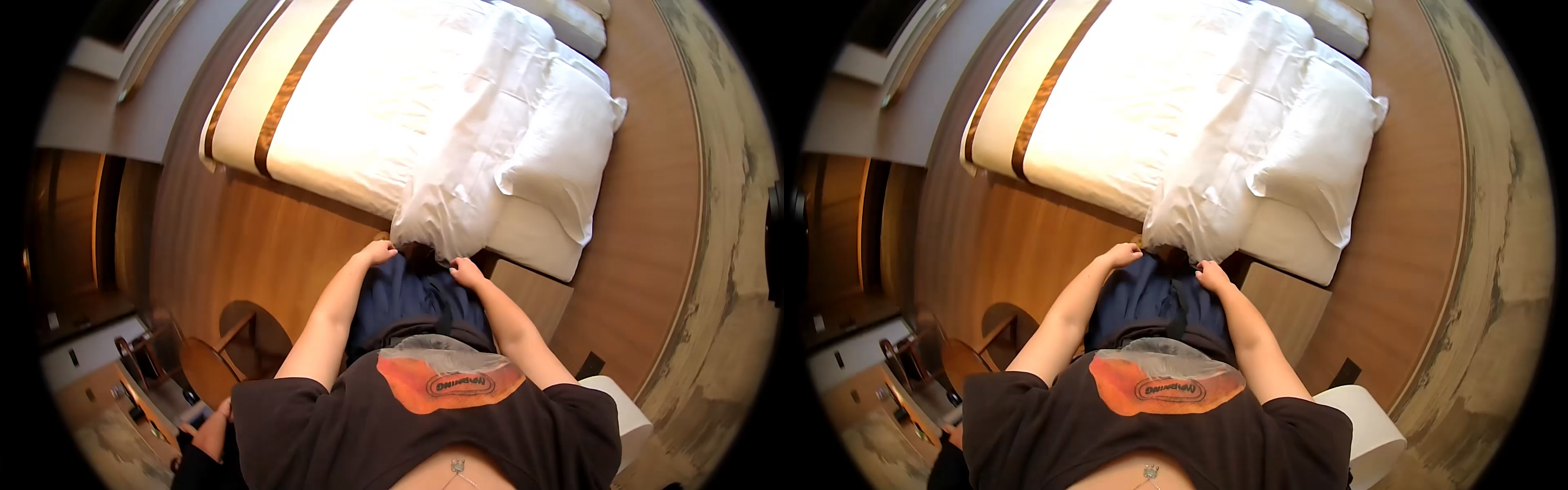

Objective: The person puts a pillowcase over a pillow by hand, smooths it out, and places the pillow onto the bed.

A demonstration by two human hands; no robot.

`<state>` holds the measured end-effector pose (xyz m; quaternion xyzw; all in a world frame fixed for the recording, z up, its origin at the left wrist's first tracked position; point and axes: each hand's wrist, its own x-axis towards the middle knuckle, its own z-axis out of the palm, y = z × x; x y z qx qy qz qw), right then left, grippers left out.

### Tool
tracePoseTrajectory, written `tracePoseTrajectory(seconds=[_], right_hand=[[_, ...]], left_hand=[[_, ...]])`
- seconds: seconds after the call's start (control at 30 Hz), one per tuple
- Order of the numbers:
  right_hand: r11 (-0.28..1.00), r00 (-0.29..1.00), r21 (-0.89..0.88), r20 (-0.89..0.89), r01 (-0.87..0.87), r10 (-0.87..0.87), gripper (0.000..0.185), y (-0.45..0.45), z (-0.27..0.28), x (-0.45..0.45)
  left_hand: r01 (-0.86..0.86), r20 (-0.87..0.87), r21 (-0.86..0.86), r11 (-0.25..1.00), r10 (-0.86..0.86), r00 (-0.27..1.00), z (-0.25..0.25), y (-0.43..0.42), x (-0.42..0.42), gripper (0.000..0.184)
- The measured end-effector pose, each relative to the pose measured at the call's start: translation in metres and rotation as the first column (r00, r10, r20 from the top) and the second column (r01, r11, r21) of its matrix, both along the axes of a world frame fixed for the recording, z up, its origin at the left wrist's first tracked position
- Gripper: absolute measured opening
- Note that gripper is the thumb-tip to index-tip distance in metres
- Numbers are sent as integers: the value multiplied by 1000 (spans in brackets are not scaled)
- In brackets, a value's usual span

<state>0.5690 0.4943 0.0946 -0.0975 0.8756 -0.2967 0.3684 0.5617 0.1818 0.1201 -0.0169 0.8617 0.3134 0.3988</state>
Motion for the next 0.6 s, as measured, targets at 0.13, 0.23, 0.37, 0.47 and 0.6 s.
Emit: tracePoseTrajectory(seconds=[0.13,0.23,0.37,0.47,0.6], right_hand=[[991,984,20,124,-131,128,35,-43,10,-9],[991,990,-58,68,-122,126,36,-98,19,-29],[913,1000,-408,12,-2,8,29,-210,60,-79],[789,987,-607,-159,-98,0,29,-312,177,-125],[311,787,-785,-598,-536,-153,44,-402,396,-143]], left_hand=[[-127,-38,72,989,130,991,5,-34,14,35],[-226,-98,150,962,242,965,23,-69,25,34],[-336,-253,257,906,399,881,68,-142,37,33],[-473,-465,375,797,604,648,149,-218,47,26],[-417,-789,465,781,579,205,331,-316,75,17]])
